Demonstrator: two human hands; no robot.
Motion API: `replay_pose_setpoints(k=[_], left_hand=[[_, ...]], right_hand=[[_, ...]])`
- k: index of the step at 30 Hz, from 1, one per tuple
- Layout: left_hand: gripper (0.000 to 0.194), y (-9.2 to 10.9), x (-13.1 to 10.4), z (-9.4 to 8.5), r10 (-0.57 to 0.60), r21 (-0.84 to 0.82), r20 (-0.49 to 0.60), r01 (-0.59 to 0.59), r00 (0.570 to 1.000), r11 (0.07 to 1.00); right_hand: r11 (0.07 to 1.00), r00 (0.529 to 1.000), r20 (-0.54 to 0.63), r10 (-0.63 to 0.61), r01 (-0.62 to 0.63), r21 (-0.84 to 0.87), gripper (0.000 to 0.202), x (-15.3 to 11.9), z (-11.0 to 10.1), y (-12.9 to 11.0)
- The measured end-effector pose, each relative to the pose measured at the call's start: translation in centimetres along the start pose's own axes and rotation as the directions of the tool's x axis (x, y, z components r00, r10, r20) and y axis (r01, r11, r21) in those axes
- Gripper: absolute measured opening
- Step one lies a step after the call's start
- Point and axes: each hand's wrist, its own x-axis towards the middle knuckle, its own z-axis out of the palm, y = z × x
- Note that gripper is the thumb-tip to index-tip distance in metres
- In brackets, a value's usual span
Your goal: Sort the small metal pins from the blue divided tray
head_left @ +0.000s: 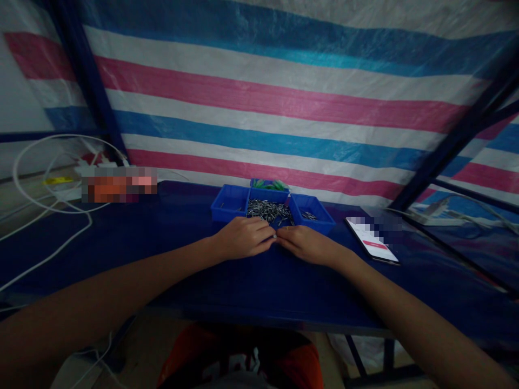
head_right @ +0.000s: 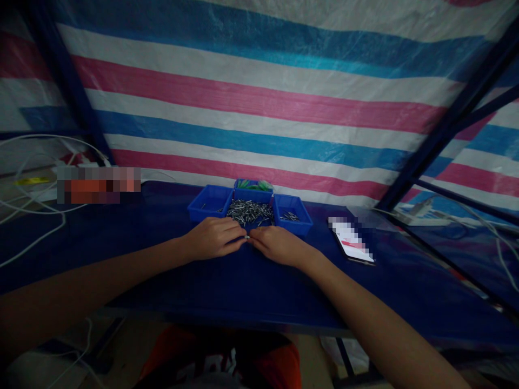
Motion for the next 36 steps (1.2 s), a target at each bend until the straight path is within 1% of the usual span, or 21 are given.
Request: replay_pose_setpoints(k=[4,9,13,19,21,25,30,36], left_hand=[[0.029,-0.01,0.03,-0.09,0.010,-0.002,-0.016,-0.010,1.000,1.000],[0.028,0.00,-0.09,0.02,0.031,-0.018,-0.033,-0.031,0.999,0.999],[0.028,0.02,-0.10,-0.01,0.044,-0.018,-0.027,-0.044,0.999,0.999],[0.029,0.06,-0.02,-0.03,0.059,-0.012,-0.034,-0.059,0.998,0.998],[0.029,0.09,-0.01,-0.02,0.048,-0.006,-0.030,-0.048,0.998,0.999],[0.025,0.05,-0.02,0.01,-0.008,0.000,0.006,0.008,1.000,1.000],[0.018,-0.19,-0.13,0.32,-0.083,0.004,0.100,0.083,0.992,0.997],[0.017,-0.06,-0.18,0.60,-0.114,-0.056,0.197,0.127,0.974,0.990]], right_hand=[[1.000,1.000,-0.003,-0.012,0.012,0.005,0.026,-0.04,-0.07,-0.02],[1.000,1.000,0.010,0.003,-0.004,0.024,0.025,-0.08,-0.16,-0.14],[0.999,1.000,0.012,0.008,-0.009,0.047,0.025,-0.06,-0.23,-0.20],[1.000,1.000,-0.002,-0.006,0.006,0.012,0.024,0.02,-0.14,-0.22],[1.000,1.000,-0.005,-0.004,0.004,0.001,0.025,0.05,-0.11,-0.21],[1.000,1.000,-0.024,0.011,-0.011,-0.017,0.025,0.03,-0.24,-0.03],[0.999,0.996,-0.081,0.025,-0.027,-0.023,0.024,-0.08,-0.62,0.07],[0.998,0.995,-0.087,-0.046,0.050,0.042,0.023,-0.07,-0.85,-0.62]])
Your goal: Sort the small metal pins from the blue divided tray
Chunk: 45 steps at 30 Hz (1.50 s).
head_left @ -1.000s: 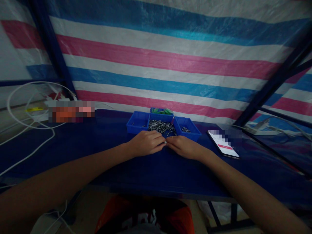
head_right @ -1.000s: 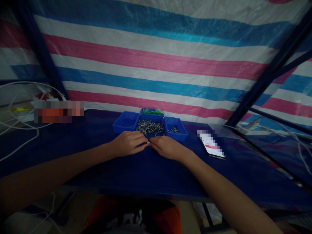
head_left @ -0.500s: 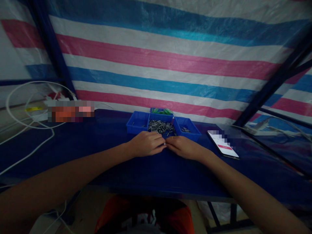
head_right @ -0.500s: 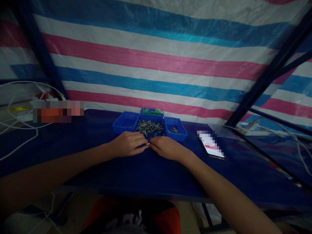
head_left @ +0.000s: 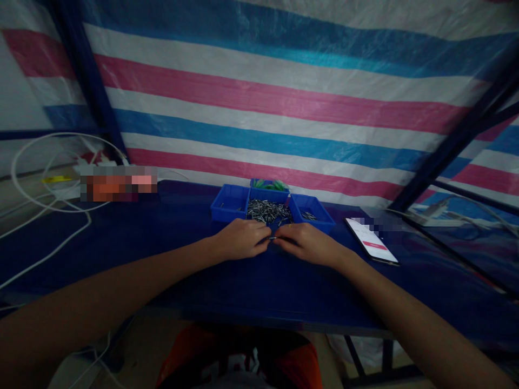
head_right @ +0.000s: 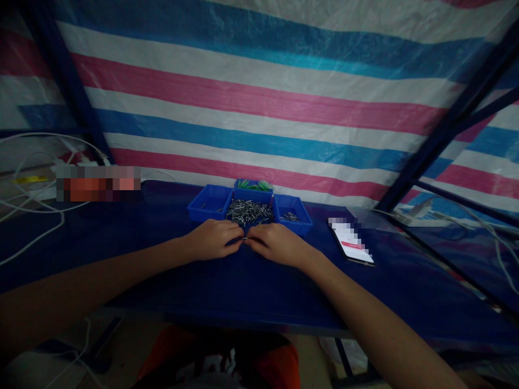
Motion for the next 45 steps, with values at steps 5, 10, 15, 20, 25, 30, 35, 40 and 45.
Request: replay_pose_setpoints(k=[5,10,15,20,25,30,35,40,45], left_hand=[[0.018,0.12,0.01,-0.26,0.007,-0.031,0.045,-0.006,0.999,0.999],[0.018,0.14,0.08,-0.35,-0.012,-0.073,0.077,0.018,0.997,0.997],[0.017,0.09,0.16,-0.30,-0.042,-0.138,0.097,0.056,0.994,0.989],[0.014,0.02,0.18,-0.33,-0.058,-0.174,0.106,0.076,0.993,0.982],[0.018,0.05,0.17,-0.36,-0.067,-0.175,0.105,0.084,0.992,0.981],[0.019,0.03,0.16,-0.34,-0.066,-0.162,0.107,0.083,0.992,0.983],[0.019,-0.01,0.16,-0.36,-0.063,-0.177,0.112,0.083,0.992,0.981],[0.019,0.06,0.21,-0.48,-0.081,-0.169,0.125,0.101,0.989,0.980],[0.016,0.04,0.23,-0.54,-0.079,-0.160,0.149,0.103,0.986,0.982]], right_hand=[[0.999,1.000,0.006,-0.027,0.027,0.034,0.024,-0.06,-0.01,-0.21],[0.997,0.999,0.000,-0.047,0.047,0.063,0.023,-0.19,0.18,-0.09],[0.995,0.998,0.001,-0.063,0.062,0.072,0.022,-0.25,0.26,-0.08],[0.995,0.997,0.006,-0.079,0.078,0.069,0.023,-0.31,0.11,-0.25],[0.994,0.997,-0.009,-0.075,0.075,0.085,0.024,-0.31,0.00,-0.41],[0.994,0.997,-0.024,-0.069,0.071,0.082,0.026,-0.34,-0.13,-0.55],[0.993,0.995,-0.053,-0.085,0.089,0.082,0.028,-0.41,-0.18,-0.57],[0.991,0.992,-0.052,-0.113,0.116,0.072,0.031,-0.46,-0.13,-0.58],[0.987,0.990,-0.020,-0.137,0.138,0.088,0.035,-0.55,-0.27,-0.74]])
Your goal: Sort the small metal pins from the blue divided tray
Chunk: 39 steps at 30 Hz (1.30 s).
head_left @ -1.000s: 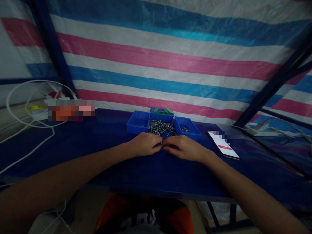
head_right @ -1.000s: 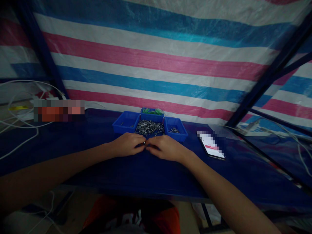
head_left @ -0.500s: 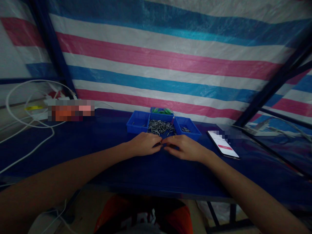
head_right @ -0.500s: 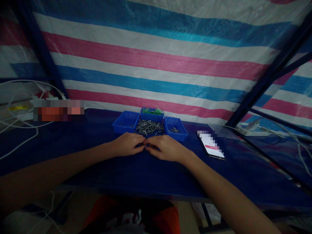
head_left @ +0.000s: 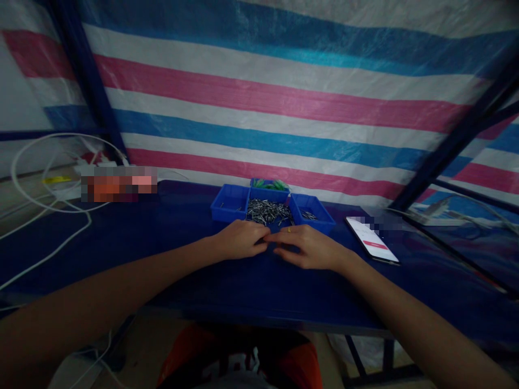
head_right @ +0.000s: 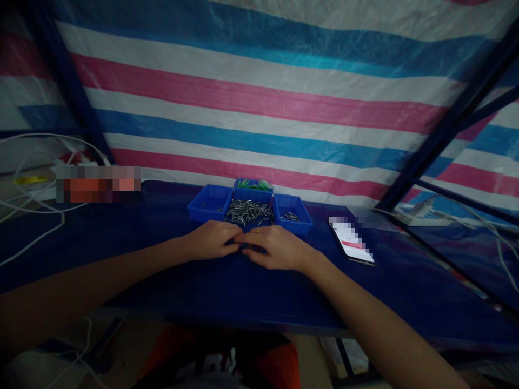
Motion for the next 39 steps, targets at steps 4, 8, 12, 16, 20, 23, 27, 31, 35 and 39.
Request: replay_pose_setpoints(k=[4,8,12,16,20,23,27,31,35,39], left_hand=[[0.015,-0.06,-0.04,0.04,0.008,0.000,-0.004,-0.008,1.000,1.000],[0.018,-0.16,-0.05,0.18,0.009,-0.005,-0.025,-0.009,1.000,1.000],[0.016,-0.17,-0.03,0.21,0.008,-0.013,-0.028,-0.009,1.000,1.000],[0.017,-0.14,-0.04,0.18,0.012,-0.008,-0.031,-0.013,0.999,1.000],[0.017,-0.19,-0.03,0.20,0.018,-0.008,-0.027,-0.018,0.999,1.000],[0.016,-0.25,0.02,0.17,0.024,-0.011,-0.019,-0.024,1.000,1.000],[0.014,-0.22,0.05,0.04,0.033,-0.021,-0.001,-0.033,0.999,0.999],[0.017,-0.18,0.01,-0.03,0.030,-0.021,0.000,-0.030,1.000,0.999],[0.016,-0.17,0.03,0.02,0.021,-0.015,0.001,-0.021,1.000,1.000],[0.016,-0.18,0.07,0.07,0.018,-0.013,0.011,-0.018,1.000,1.000]], right_hand=[[1.000,1.000,0.005,0.006,-0.006,-0.004,0.036,0.06,-0.02,-0.09],[1.000,1.000,0.000,0.025,-0.025,-0.003,0.036,0.07,-0.02,-0.10],[0.999,0.999,-0.008,0.031,-0.031,-0.010,0.037,0.00,0.04,-0.05],[0.999,0.999,-0.010,0.031,-0.031,0.012,0.036,-0.03,0.09,0.01],[0.999,0.999,0.007,0.033,-0.033,0.010,0.036,0.06,0.04,-0.04],[1.000,0.999,0.022,0.029,-0.029,-0.002,0.035,0.15,0.01,-0.13],[0.999,0.999,0.039,0.025,-0.025,-0.022,0.036,0.22,0.04,-0.23],[1.000,0.999,0.031,0.026,-0.026,-0.009,0.035,0.25,0.06,-0.25],[0.999,0.999,0.037,0.032,-0.032,-0.010,0.035,0.23,0.00,-0.28],[0.999,0.998,0.044,0.037,-0.036,-0.020,0.036,0.18,-0.03,-0.29]])
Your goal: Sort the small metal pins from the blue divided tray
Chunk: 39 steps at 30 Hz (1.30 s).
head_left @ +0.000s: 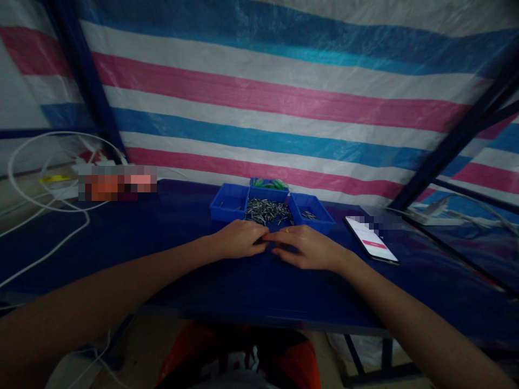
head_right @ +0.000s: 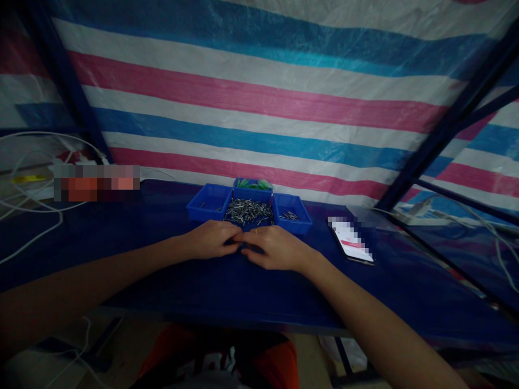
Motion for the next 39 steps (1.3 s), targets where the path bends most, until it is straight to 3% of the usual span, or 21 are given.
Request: replay_pose_setpoints(k=[25,31,35,39], left_hand=[[0.005,-0.16,0.12,0.05,0.013,-0.123,0.058,-0.006,0.998,0.992],[0.011,-0.18,0.06,0.18,-0.031,-0.156,0.044,0.037,0.999,0.987],[0.010,-0.37,0.19,0.26,-0.110,-0.347,0.062,0.125,0.992,0.929],[0.011,-0.79,0.54,0.69,-0.232,-0.597,0.091,0.240,0.968,0.765]], right_hand=[[0.999,0.999,0.034,-0.037,0.036,0.028,0.038,0.14,0.62,-0.18],[0.999,0.999,-0.012,-0.034,0.033,-0.015,0.036,0.10,0.40,-0.01],[0.998,0.997,-0.078,0.005,-0.009,-0.060,0.036,0.04,0.29,0.29],[0.994,0.991,-0.116,0.063,-0.072,-0.077,0.038,-0.06,0.21,0.51]])
